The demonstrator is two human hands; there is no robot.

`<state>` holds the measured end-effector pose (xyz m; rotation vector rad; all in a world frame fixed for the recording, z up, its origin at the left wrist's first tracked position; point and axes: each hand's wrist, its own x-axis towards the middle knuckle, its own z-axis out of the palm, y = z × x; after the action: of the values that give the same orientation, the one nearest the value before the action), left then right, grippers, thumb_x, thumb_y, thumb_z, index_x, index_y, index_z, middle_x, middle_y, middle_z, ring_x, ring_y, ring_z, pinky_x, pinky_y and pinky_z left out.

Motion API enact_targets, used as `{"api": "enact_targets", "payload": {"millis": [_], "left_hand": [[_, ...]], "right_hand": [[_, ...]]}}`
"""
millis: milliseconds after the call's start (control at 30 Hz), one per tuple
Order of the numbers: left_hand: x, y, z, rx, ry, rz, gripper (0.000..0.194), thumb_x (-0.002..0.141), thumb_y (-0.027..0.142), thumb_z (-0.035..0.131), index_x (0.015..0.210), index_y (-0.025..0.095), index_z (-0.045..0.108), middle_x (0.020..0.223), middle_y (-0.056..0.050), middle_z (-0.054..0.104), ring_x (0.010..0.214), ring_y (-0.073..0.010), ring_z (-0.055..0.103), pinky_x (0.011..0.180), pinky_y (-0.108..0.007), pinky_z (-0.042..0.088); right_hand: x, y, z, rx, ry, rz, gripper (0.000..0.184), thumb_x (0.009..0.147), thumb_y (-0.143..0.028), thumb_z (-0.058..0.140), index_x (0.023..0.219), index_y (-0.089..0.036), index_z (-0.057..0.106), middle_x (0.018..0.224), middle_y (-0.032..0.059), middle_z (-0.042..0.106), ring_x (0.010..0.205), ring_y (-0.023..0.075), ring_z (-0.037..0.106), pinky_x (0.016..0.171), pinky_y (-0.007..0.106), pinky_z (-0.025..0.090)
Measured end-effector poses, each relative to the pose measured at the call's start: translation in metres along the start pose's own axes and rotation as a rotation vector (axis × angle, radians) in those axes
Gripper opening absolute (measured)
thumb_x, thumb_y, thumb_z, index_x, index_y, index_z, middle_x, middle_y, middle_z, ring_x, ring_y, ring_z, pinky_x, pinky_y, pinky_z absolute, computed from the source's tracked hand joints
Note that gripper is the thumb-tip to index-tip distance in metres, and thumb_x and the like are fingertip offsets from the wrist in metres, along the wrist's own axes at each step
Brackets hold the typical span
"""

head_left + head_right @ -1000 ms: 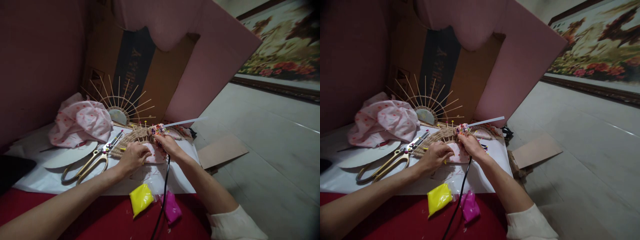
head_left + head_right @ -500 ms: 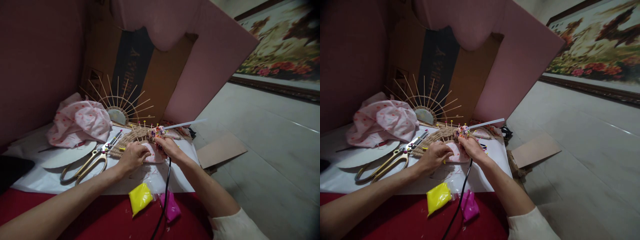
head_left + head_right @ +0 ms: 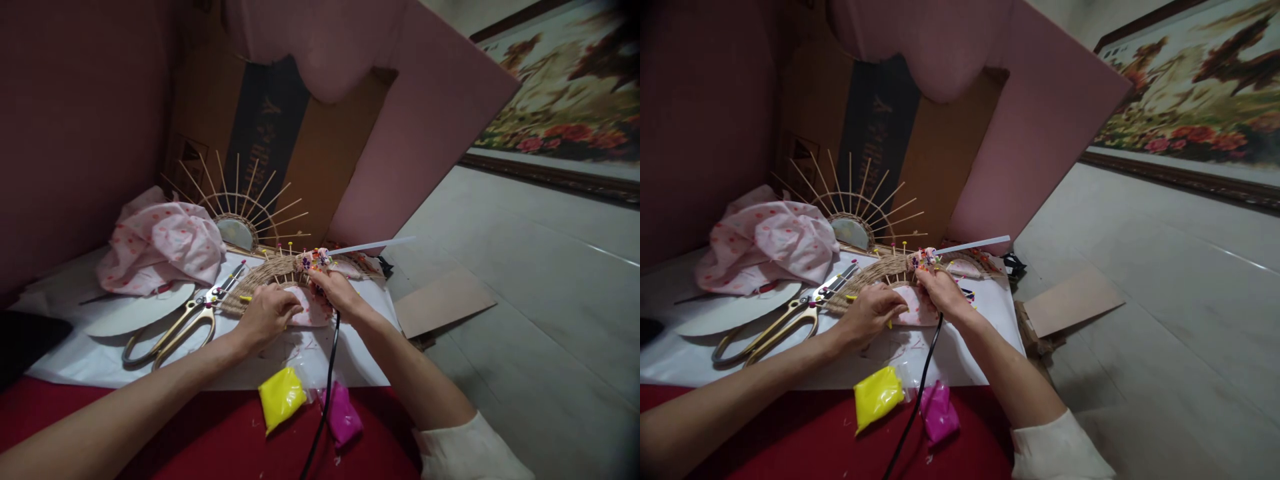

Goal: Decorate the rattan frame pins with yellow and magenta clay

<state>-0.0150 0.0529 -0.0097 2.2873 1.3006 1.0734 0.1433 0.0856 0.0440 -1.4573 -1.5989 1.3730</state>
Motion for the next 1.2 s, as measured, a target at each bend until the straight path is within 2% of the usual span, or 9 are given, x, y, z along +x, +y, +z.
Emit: {"api": "enact_targets", "payload": {"millis": [1200], "left_hand": [[-0.001, 0.001, 0.000, 0.038, 0.006, 0.008, 0.012, 0.082, 0.023, 0.061, 0.073, 0.020, 0.069, 0.070, -0.002, 0.066, 0.073, -0.0183, 0.056, 0.071, -0.033, 0.039]], "right_hand": [[-0.007, 0.003, 0.002, -0.020, -0.010, 0.029, 0.035, 0.081, -0.044, 0.047, 0.058, -0.019, 0.043, 0.041, -0.0075, 0.037, 0.032, 0.0057, 0.030, 0.031, 0.018, 0.020]]}}
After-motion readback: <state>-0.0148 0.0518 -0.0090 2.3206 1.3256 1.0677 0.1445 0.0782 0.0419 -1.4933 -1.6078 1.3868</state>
